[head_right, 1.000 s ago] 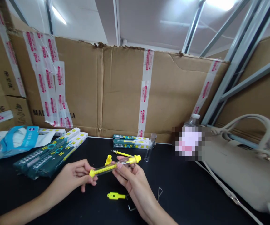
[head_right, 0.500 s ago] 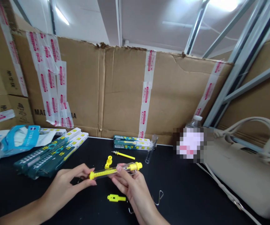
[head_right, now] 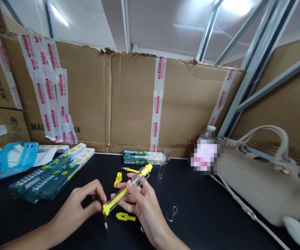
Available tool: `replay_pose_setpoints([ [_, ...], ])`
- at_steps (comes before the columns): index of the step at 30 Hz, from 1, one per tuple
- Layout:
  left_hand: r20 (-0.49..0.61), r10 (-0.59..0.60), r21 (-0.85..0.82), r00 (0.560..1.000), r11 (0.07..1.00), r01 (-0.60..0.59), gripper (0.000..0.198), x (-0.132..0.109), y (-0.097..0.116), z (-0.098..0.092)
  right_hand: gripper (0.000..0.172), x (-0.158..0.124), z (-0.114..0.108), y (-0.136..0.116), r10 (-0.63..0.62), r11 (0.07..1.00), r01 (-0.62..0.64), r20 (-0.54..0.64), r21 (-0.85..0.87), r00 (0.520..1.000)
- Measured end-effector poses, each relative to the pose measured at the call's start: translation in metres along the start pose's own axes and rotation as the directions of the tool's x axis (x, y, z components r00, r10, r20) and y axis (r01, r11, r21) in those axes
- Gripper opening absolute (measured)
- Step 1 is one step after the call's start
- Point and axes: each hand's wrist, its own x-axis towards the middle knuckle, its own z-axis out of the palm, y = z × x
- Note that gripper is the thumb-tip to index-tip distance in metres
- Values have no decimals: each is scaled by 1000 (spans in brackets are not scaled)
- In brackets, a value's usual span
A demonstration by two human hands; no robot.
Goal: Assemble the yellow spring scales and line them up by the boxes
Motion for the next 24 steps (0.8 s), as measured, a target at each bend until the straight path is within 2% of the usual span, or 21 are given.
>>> replay_pose_setpoints([
  [2,-59,-22,0,998,1000,22,48,15,-2,-4,49,0,-1,-4,-36,999,36,-3,1,999],
  [4,-135,-1,140,991,990,20,44,35,-9,-6,47,1,-3,-6,-47,999,47,1,2,999],
  [6,-150,33,190,988,982,-4,34,59,-20,-5,45,1,-4,-7,-42,999,42,12,-2,999],
  [9,-120,97,268,988,961,-62,27,95,-39,1,46,2,-4,-7,-32,999,32,18,-6,999],
  [11,-54,142,321,988,940,-117,26,114,-51,10,46,3,-4,-6,-43,999,43,13,7,999],
  [13,-10,170,371,985,916,-154,32,128,-60,19,46,4,-5,-6,-64,998,64,3,11,998],
  [18,-6,194,466,981,868,-169,41,149,-73,36,45,7,-10,-7,-103,994,103,1,-26,995],
  [24,26,229,480,973,851,-213,30,146,-82,34,44,7,-9,-7,-92,995,92,21,-37,996],
])
